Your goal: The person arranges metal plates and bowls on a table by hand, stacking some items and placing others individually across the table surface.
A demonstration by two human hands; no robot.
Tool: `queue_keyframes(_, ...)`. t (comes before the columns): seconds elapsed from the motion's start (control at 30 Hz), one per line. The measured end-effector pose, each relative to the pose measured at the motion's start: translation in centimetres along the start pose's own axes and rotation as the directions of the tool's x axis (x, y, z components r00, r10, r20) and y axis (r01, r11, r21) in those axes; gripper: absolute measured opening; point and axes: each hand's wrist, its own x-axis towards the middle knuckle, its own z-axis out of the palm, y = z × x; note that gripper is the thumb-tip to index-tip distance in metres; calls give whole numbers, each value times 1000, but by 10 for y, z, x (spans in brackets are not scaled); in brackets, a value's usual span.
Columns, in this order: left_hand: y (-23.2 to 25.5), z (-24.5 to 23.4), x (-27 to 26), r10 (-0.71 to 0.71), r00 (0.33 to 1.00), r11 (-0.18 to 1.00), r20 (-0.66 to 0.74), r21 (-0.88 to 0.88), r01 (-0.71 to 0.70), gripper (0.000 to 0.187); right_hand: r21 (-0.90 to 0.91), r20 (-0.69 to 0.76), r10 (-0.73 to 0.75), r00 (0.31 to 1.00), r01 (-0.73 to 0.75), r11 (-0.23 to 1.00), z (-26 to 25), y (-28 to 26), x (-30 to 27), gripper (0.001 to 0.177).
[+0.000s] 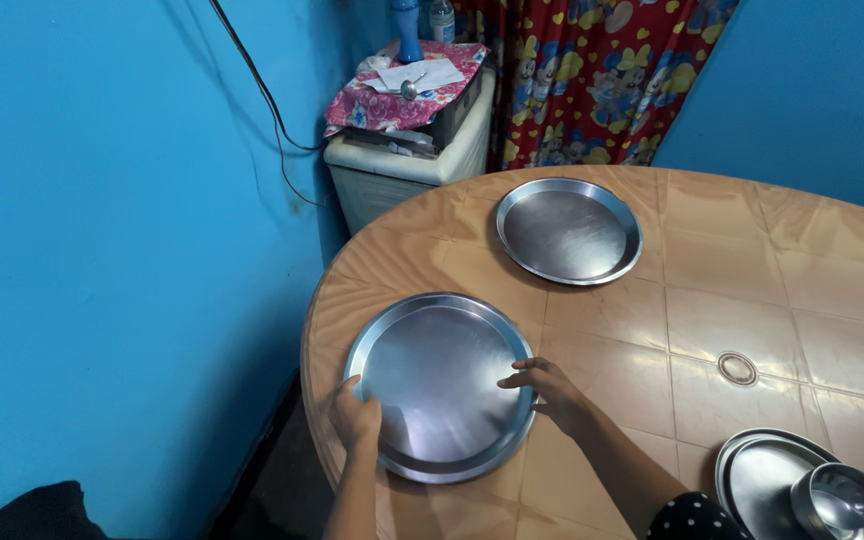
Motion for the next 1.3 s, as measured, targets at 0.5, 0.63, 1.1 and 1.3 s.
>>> queue_keyframes(0.5, 55, -33, -23, -314, 943, 642, 110, -707, 296, 39, 444, -134, -206, 969, 245, 862, -21, 0, 19, 70)
queue_keyframes(0.63, 60, -19, -21, -249, 961, 597, 121, -762, 251, 43, 430, -305, -148, 941, 274, 860, -39, 5, 32, 75)
queue_keyframes(1.1, 188, 100, -76, 175, 958, 708, 228, -706, 39, 51, 397, -598, -176, 782, 480, 782, -232, 45, 23, 61)
queue_keyframes(1.3, 238, 184, -138, 339, 880, 638, 332, -769, 44, 56, 404, -670, -123, 732, 499, 767, -339, 25, -32, 65)
